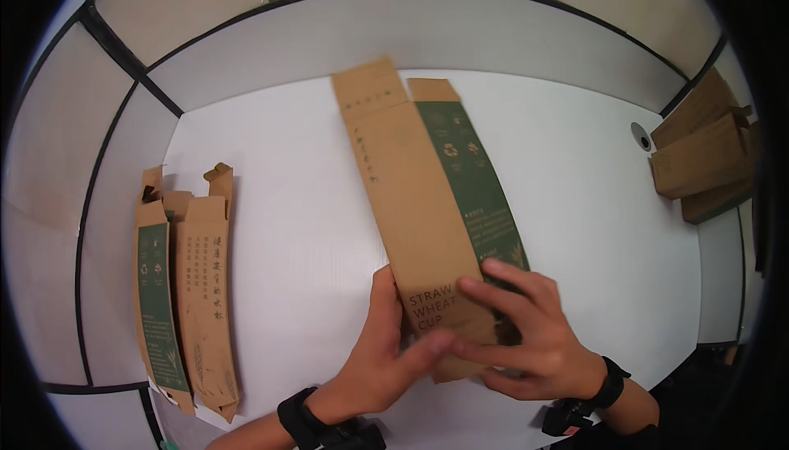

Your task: Folding and assembling cardboard product boxes for wheat cups.

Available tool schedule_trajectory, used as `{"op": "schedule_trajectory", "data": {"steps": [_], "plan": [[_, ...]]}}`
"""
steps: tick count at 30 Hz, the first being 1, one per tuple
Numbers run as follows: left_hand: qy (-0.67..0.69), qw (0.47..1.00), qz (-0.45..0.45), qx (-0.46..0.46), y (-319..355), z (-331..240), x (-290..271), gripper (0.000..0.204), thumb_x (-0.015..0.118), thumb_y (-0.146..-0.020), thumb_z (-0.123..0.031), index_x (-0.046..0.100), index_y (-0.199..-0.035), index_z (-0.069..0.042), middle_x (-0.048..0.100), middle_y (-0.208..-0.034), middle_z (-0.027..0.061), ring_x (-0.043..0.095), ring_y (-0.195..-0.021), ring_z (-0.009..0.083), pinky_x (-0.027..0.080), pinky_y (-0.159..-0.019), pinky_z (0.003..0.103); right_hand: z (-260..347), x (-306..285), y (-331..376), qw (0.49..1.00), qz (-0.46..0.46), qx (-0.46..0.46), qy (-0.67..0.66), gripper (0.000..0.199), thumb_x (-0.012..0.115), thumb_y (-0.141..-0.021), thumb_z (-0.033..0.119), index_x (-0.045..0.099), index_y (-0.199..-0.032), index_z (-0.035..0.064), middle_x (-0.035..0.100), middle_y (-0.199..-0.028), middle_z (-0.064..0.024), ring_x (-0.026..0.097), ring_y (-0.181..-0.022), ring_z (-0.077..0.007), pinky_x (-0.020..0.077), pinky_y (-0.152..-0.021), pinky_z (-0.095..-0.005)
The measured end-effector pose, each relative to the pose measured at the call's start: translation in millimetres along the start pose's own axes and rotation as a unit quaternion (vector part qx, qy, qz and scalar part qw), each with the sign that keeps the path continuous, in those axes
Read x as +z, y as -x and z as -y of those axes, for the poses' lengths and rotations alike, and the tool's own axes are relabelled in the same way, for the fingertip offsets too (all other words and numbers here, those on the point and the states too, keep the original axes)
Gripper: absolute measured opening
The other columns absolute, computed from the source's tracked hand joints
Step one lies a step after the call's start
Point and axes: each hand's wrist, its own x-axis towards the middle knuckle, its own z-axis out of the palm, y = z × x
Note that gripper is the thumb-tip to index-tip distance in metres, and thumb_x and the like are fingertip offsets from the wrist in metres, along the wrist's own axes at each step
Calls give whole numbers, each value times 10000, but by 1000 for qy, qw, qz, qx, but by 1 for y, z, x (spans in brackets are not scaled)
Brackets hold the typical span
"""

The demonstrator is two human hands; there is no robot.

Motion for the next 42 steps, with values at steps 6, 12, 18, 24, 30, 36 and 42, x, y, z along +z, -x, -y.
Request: {"op": "schedule_trajectory", "data": {"steps": [6,12,18,24,30,36,42], "plan": [[11,999,-34,-37,-4,-6,4,501,563,-947,-63,246,-1333,-28,424,-1303,143,451,-1234,195,429,-1001,358,-5,4,3,989,15,72,-130,425,846,-650,145,680,-1037,90,398,-1433,-206,350,-1349,-391,323,-1065,-460],[45,999,-14,-12,-4,-7,-1,531,526,-957,-25,217,-1388,-21,423,-1347,143,454,-1239,193,396,-1034,378,-20,14,11,945,-184,189,-192,700,738,-776,40,374,-1374,18,378,-1426,-211,378,-1334,-311,333,-1076,-427],[-6,998,58,-11,-1,-9,0,775,622,-918,-127,92,-1474,-29,405,-1392,150,419,-1285,217,366,-1051,382,-12,3,22,937,-41,141,-316,851,737,-816,188,240,-1473,-26,285,-1483,-264,305,-1384,-367,292,-1093,-420],[-7,989,64,-129,4,-23,-1,520,720,-858,-205,496,-1274,12,620,-1127,103,599,-1012,174,492,-851,317,-5,4,12,991,24,61,-114,1045,844,-703,372,231,-1513,127,136,-1512,-291,296,-1353,-453,344,-1068,-464],[-109,987,46,-108,-1,-16,12,438,687,-884,-182,537,-1250,8,670,-1053,105,620,-978,164,500,-848,316,3,14,8,808,-234,334,-425,784,789,-728,26,383,-1392,-64,660,-1098,-195,655,-1022,-234,499,-890,-307],[-251,952,163,63,20,-7,12,497,698,-877,-163,498,-1301,2,523,-1305,151,535,-1168,209,457,-945,337,18,17,8,996,-76,52,9,802,846,-698,167,447,-1372,-5,335,-1449,-290,564,-1160,-331,480,-919,-377],[52,978,-32,-201,6,-8,18,553,685,-871,-67,404,-1342,4,534,-1238,160,551,-1111,191,474,-905,340,2,19,3,790,-277,297,-460,730,758,-754,-47,403,-1391,-43,572,-1254,-231,644,-1037,-232,546,-855,-319]]}}
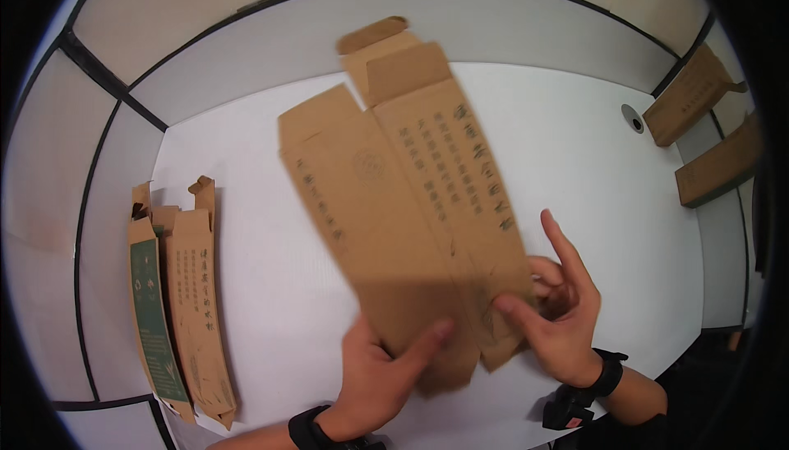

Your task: Folding and assembling cardboard product boxes for wheat cups.

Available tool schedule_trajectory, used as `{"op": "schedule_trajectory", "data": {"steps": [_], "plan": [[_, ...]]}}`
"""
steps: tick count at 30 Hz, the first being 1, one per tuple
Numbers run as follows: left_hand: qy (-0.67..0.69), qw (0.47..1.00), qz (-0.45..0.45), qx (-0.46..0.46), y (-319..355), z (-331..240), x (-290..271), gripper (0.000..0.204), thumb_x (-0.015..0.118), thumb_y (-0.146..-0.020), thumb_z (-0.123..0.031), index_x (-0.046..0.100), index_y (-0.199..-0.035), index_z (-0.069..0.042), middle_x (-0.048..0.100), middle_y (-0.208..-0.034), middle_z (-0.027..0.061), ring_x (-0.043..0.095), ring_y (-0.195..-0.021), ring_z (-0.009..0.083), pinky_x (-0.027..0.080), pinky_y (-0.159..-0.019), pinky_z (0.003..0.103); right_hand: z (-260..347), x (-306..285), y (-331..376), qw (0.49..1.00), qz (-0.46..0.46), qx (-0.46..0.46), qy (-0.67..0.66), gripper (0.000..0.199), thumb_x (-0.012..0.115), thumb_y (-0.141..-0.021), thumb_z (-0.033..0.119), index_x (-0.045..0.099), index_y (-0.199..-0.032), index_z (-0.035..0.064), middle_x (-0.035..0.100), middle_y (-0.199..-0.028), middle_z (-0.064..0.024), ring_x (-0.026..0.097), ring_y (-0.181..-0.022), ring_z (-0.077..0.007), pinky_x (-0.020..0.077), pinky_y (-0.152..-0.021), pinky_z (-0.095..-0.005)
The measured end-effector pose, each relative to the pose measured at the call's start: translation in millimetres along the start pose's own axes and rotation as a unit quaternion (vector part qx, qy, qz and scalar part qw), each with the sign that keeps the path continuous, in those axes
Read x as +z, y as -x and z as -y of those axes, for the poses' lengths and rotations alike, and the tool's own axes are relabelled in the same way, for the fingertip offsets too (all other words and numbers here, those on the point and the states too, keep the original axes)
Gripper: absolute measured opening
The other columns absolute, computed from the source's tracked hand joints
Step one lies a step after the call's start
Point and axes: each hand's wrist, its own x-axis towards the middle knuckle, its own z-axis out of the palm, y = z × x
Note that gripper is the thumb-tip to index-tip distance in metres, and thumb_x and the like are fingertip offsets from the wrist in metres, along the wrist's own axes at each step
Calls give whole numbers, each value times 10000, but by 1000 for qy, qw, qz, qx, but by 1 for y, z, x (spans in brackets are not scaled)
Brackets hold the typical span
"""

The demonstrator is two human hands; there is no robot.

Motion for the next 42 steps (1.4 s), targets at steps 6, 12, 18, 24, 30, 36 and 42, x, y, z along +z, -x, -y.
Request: {"op": "schedule_trajectory", "data": {"steps": [6,12,18,24,30,36,42], "plan": [[-165,897,-149,383,-1,7,-1,836,756,-816,-150,211,-1434,-5,476,-1292,142,491,-1183,207,443,-981,366,8,2,9,817,226,-334,411,646,798,-717,144,541,-1283,-32,520,-1307,-284,515,-1210,-456,475,-932,-445],[66,998,-11,-10,9,-1,-4,544,709,-860,-136,454,-1316,13,567,-1229,122,555,-1126,208,480,-911,350,7,-2,6,804,260,-212,491,864,810,-742,215,338,-1435,5,240,-1508,-295,228,-1412,-435,290,-1089,-480],[-74,983,23,168,2,-8,-6,398,645,-914,-140,506,-1250,23,595,-1182,117,565,-1091,163,483,-897,336,-1,-16,-1,970,154,-75,170,752,756,-789,100,353,-1411,-26,458,-1392,-188,460,-1287,-252,364,-1059,-382],[11,993,-17,117,-5,-4,-9,600,690,-884,-165,342,-1346,-6,524,-1255,117,541,-1144,194,479,-917,345,0,-13,-5,967,166,-60,184,644,695,-831,31,384,-1392,-26,587,-1251,-156,550,-1188,-229,401,-1025,-365],[-125,954,-47,270,-6,-5,-17,734,753,-802,-101,291,-1365,-9,460,-1278,127,501,-1177,211,434,-951,350,-3,-11,-7,974,140,-103,143,627,684,-799,-64,412,-1362,-18,597,-1240,-144,580,-1143,-217,432,-990,-371],[-272,913,-21,303,-10,3,-19,1035,882,-644,-196,167,-1375,-36,256,-1311,140,321,-1268,251,354,-1006,400,-10,-18,-5,954,114,-164,222,458,688,-745,-129,570,-1167,5,629,-1141,-115,614,-1011,-202,493,-893,-324],[-366,881,-32,298,-7,-2,-20,1047,842,-670,-147,85,-1387,-56,249,-1338,147,324,-1280,260,365,-1006,418,-12,-16,-1,953,113,-176,218,412,701,-745,-114,562,-1113,9,620,-1116,-127,613,-1017,-213,487,-902,-331]]}}
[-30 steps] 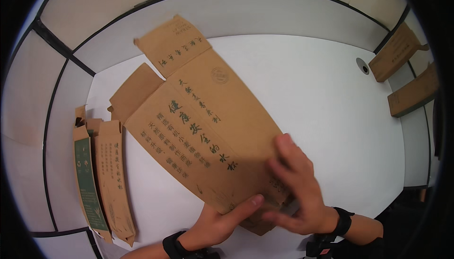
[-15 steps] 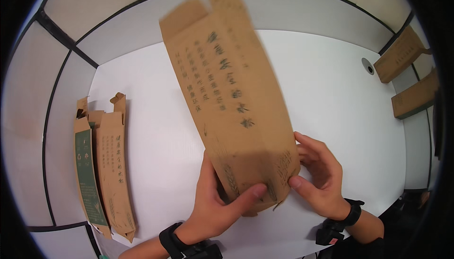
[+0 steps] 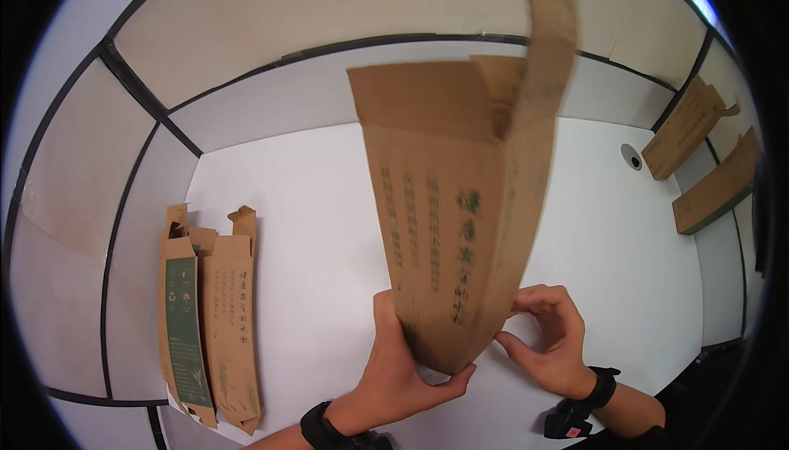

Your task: Folding and assembling cardboard product boxes for wheat cups.

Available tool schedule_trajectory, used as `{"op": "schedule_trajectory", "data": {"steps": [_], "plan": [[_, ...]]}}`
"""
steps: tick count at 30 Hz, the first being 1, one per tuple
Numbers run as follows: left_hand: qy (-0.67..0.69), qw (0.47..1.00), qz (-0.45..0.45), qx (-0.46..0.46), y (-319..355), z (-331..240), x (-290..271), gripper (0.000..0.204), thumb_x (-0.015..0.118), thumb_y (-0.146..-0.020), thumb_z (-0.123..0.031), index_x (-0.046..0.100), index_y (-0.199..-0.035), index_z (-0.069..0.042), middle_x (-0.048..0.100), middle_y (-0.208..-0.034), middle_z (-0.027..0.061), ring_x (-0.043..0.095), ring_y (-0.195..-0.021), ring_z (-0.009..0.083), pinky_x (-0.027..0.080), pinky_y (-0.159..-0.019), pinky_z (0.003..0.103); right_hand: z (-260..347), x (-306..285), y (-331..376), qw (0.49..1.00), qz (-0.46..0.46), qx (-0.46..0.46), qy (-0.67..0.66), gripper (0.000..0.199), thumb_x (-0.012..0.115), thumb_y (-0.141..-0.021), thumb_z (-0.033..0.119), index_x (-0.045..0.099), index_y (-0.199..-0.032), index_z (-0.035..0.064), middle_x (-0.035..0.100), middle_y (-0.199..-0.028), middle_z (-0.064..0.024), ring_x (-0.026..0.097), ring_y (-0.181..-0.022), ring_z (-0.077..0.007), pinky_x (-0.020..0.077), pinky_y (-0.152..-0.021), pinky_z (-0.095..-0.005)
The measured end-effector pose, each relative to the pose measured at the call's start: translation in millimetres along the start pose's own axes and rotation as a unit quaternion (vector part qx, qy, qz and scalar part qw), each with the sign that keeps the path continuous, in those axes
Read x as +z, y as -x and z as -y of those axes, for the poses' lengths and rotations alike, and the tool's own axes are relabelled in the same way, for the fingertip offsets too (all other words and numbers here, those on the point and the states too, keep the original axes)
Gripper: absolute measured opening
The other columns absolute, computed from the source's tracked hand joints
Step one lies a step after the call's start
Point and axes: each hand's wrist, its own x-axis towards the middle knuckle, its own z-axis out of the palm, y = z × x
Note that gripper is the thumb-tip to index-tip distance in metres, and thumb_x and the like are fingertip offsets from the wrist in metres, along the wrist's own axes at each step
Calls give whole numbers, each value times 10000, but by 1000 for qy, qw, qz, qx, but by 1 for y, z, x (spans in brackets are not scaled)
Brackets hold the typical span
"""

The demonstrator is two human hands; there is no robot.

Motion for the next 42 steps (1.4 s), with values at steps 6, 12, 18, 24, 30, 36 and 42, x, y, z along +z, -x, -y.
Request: {"op": "schedule_trajectory", "data": {"steps": [6,12,18,24,30,36,42], "plan": [[17,1000,1,-7,-3,13,-9,915,697,-731,64,122,-1431,-64,257,-1421,182,286,-1362,318,287,-1102,411,-24,-10,20,986,120,1,113,444,682,-864,132,503,-1247,-3,589,-1209,-133,580,-1104,-232,446,-961,-356],[30,996,67,42,-16,9,-6,868,695,-731,55,167,-1405,-87,269,-1484,156,95,-1462,375,45,-1167,506,-37,-22,35,986,103,8,130,601,598,-938,224,341,-1436,8,390,-1451,-144,410,-1310,-262,348,-1069,-379],[48,990,32,130,-14,50,-3,650,673,-842,-142,238,-1325,-112,201,-1533,181,37,-1457,428,-42,-1126,594,1,4,-9,991,130,27,-16,541,775,-772,154,480,-1218,72,441,-1372,-188,456,-1278,-323,397,-1036,-429],[29,994,11,109,-20,50,2,301,176,-1056,-257,341,-1254,-100,204,-1563,171,62,-1473,352,-33,-1158,497,13,3,-9,991,132,8,-28,713,779,-708,6,424,-1323,74,404,-1434,-165,410,-1332,-310,368,-1087,-408],[10,986,3,167,-19,44,3,652,717,-810,-166,308,-1315,-103,194,-1549,225,107,-1459,393,43,-1148,554,13,2,-10,988,153,-1,14,808,757,-716,-28,355,-1410,65,391,-1458,-147,372,-1368,-294,356,-1110,-397],[4,990,16,141,-13,22,-5,689,760,-774,-111,318,-1302,-123,252,-1526,206,148,-1448,410,78,-1145,567,7,4,-11,989,145,-17,14,798,774,-702,-24,388,-1395,68,411,-1444,-148,382,-1362,-300,347,-1110,-410],[69,983,4,171,-14,24,-1,692,792,-737,-59,340,-1258,-119,300,-1494,210,181,-1426,442,205,-1138,550,8,4,-11,989,141,-51,19,791,793,-679,-18,417,-1369,79,427,-1432,-148,397,-1351,-316,358,-1099,-426]]}}
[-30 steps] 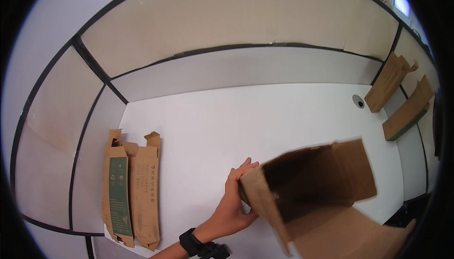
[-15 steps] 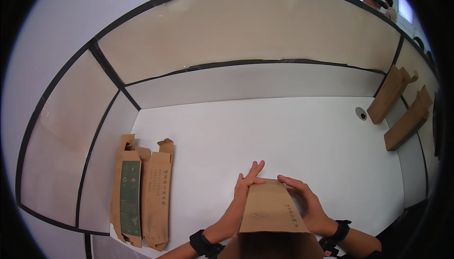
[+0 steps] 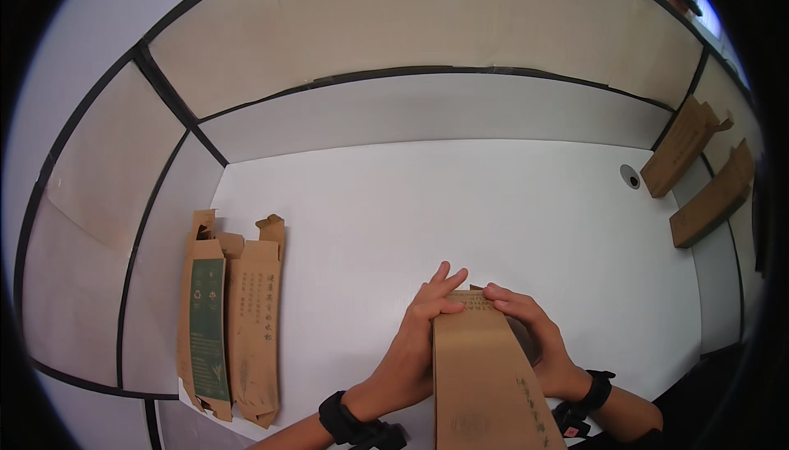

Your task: Folding and assembling cardboard product boxes for wheat cups.

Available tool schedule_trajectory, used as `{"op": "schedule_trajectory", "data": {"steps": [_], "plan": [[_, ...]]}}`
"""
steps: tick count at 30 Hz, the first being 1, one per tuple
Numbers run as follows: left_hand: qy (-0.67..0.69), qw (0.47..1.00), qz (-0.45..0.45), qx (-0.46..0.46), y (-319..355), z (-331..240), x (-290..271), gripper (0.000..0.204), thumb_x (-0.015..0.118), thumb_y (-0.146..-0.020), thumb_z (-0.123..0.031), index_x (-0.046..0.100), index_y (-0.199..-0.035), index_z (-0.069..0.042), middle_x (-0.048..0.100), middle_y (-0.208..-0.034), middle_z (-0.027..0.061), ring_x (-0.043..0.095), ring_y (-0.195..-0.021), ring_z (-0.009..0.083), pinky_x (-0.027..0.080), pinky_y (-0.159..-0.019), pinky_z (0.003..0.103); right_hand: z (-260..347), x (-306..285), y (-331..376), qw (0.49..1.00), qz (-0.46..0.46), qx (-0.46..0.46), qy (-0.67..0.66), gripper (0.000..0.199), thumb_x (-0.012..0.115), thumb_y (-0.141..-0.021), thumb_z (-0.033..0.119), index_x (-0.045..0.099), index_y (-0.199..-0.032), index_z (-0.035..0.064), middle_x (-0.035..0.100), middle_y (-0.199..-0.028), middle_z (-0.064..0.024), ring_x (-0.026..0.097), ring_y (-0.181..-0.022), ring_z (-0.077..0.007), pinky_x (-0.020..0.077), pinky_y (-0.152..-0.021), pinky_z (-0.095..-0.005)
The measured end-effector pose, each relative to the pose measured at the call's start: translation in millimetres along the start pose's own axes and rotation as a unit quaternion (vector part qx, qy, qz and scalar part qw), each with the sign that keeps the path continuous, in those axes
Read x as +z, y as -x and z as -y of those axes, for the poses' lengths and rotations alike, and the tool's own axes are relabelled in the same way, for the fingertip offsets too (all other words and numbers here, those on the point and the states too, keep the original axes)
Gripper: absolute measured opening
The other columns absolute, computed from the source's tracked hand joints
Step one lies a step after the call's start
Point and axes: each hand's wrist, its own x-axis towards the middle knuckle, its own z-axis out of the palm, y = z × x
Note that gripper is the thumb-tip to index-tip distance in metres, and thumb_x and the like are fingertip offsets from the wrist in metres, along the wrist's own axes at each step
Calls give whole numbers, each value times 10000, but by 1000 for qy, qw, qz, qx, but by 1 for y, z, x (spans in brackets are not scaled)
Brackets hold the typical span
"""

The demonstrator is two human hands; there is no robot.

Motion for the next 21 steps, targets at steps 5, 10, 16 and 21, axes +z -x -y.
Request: {"op": "schedule_trajectory", "data": {"steps": [5,10,16,21], "plan": [[-6,1000,0,27,-1,-6,1,679,793,-739,-55,351,-1247,-142,314,-1491,189,198,-1415,453,262,-1124,526,0,0,1,999,-9,-41,11,794,811,-656,-16,434,-1347,86,437,-1424,-157,400,-1345,-342,366,-1091,-452],[-27,997,-26,61,0,-8,4,676,812,-732,-91,360,-1228,-169,346,-1477,174,246,-1393,455,327,-1087,523,4,-3,-2,996,2,-84,42,805,827,-644,-3,436,-1342,90,447,-1413,-174,413,-1330,-381,393,-1067,-482],[-50,996,-33,72,1,-9,5,676,816,-728,-95,361,-1223,-164,430,-1413,164,315,-1359,454,377,-1050,516,2,-4,0,993,-8,-103,60,773,845,-632,17,473,-1307,69,474,-1383,-195,459,-1289,-397,444,-1023,-478],[-41,995,-36,84,2,-9,6,655,818,-727,-99,375,-1207,-151,457,-1390,154,342,-1348,439,398,-1035,502,1,-3,1,990,-28,-119,71,739,858,-624,32,502,-1272,43,505,-1351,-202,490,-1261,-398,470,-998,-466]]}}
